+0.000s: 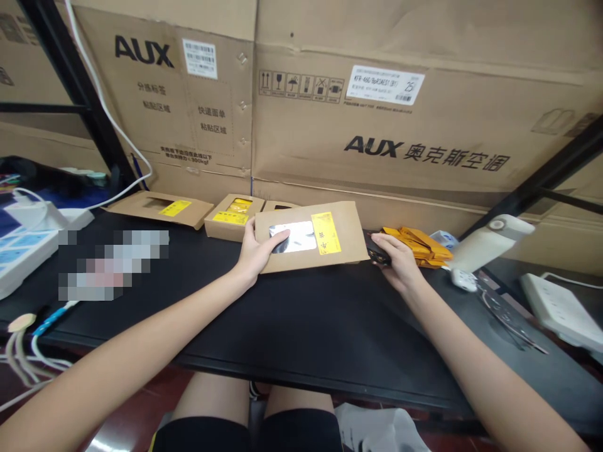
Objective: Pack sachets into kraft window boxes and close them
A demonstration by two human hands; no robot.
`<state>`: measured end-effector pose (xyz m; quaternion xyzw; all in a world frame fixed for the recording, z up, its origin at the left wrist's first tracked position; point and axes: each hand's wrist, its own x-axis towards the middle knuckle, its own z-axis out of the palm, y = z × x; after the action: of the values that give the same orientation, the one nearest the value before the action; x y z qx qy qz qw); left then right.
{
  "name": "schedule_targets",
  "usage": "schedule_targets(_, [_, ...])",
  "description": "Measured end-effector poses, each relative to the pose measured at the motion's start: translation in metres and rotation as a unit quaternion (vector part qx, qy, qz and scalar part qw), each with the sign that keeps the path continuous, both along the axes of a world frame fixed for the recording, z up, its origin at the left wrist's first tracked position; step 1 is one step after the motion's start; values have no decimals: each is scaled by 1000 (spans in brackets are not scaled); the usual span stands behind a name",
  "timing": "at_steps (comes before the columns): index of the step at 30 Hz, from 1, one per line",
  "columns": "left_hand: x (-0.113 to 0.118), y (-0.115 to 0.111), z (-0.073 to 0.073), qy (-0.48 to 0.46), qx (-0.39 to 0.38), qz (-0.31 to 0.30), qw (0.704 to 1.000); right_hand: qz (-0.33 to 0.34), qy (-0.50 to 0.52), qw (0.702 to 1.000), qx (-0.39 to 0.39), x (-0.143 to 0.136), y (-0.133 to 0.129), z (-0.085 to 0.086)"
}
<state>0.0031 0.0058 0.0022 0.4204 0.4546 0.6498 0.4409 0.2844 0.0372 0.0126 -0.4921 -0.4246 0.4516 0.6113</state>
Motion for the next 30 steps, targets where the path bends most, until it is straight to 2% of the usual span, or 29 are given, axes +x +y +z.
schedule_targets(6, [1,-1,-1,3,-7,-12,1000,82,-29,996,-7,-5,-6,-2])
schedule_targets(14, [2,-3,-1,13,3,-26,1000,211,34,974,-72,-1,-7,-7])
schedule_targets(23, [4,-5,0,42,3,-35,999,220,56,969,-100,0,-14,-2])
schedule_targets(30, [6,-7,-1,58,0,-52,997,204,44,972,-104,-3,-14,-8])
